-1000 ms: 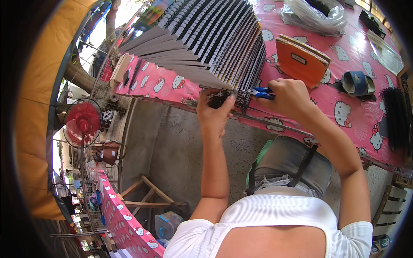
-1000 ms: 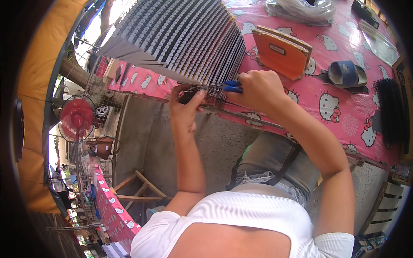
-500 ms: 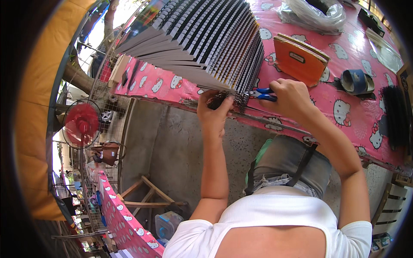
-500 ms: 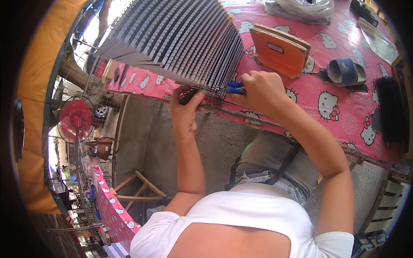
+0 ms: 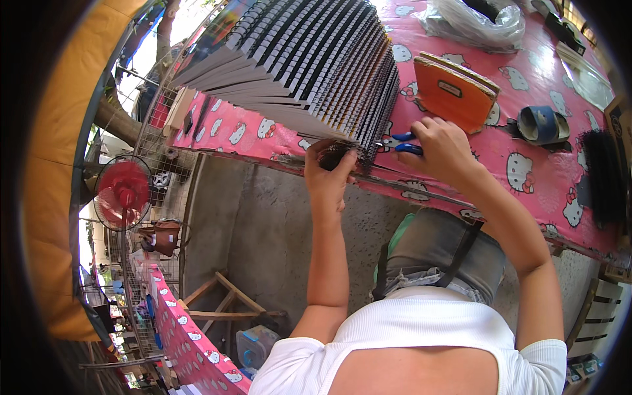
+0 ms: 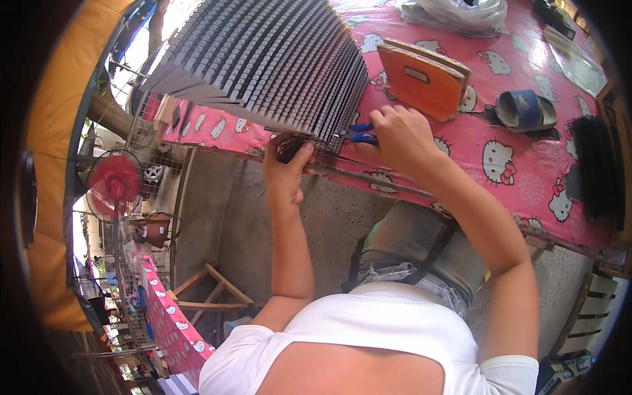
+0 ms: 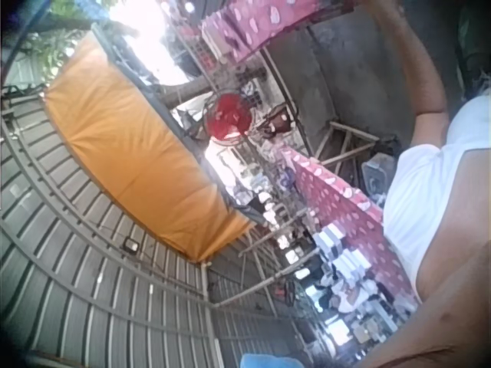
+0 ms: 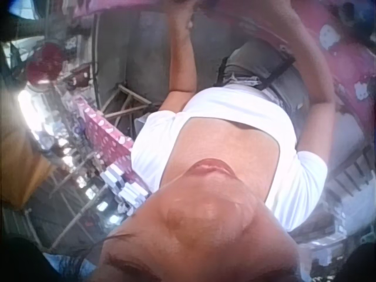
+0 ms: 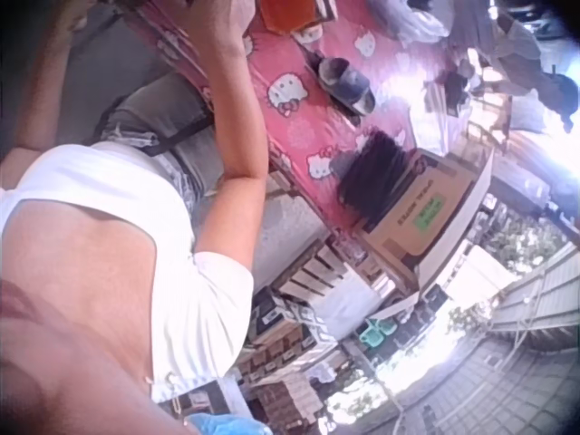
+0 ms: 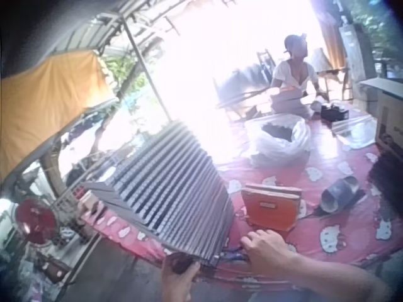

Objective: The person aligns the spiral coils of several notebooks and uses blue-handled pliers to cut the excess wire from the ends of the spirals.

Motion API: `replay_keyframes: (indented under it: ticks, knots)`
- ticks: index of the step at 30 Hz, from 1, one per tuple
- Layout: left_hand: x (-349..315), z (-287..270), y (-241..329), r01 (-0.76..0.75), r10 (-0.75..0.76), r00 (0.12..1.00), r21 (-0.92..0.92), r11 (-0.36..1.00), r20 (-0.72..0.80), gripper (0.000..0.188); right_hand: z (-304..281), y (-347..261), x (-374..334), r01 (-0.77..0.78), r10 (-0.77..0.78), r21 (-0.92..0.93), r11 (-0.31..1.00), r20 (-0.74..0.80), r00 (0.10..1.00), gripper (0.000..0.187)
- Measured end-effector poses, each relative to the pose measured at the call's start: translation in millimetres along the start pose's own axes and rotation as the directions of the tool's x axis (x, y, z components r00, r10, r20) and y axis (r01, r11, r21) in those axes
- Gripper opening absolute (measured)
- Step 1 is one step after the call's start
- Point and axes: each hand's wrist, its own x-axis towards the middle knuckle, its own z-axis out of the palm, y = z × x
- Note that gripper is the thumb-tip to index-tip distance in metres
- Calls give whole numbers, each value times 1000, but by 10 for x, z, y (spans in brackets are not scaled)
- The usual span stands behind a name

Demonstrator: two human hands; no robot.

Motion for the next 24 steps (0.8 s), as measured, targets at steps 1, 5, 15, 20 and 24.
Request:
replay_keyframes:
  ticks: [1,5,15,20,24]
  knots:
    - [-15,32,6,4,-4,1000,3,1000,-21,50,52,32,3,141,-163,-98,985,-281,946,45]
    - [5,71,-97,-67,70,997,77,995,-33,50,135,28,100,265,-317,-188,946,-354,880,44]
    - [-18,34,-101,3,-3,1000,-31,1000,12,41,88,80,-10,105,-117,-95,990,-128,985,40]
    - [-28,117,-149,-16,15,999,-18,1000,-30,41,135,-23,55,132,-137,-59,990,-91,986,40]
    - [-9,77,-145,-40,40,999,-13,999,5,42,36,-58,27,-124,122,-8,992,282,952,43]
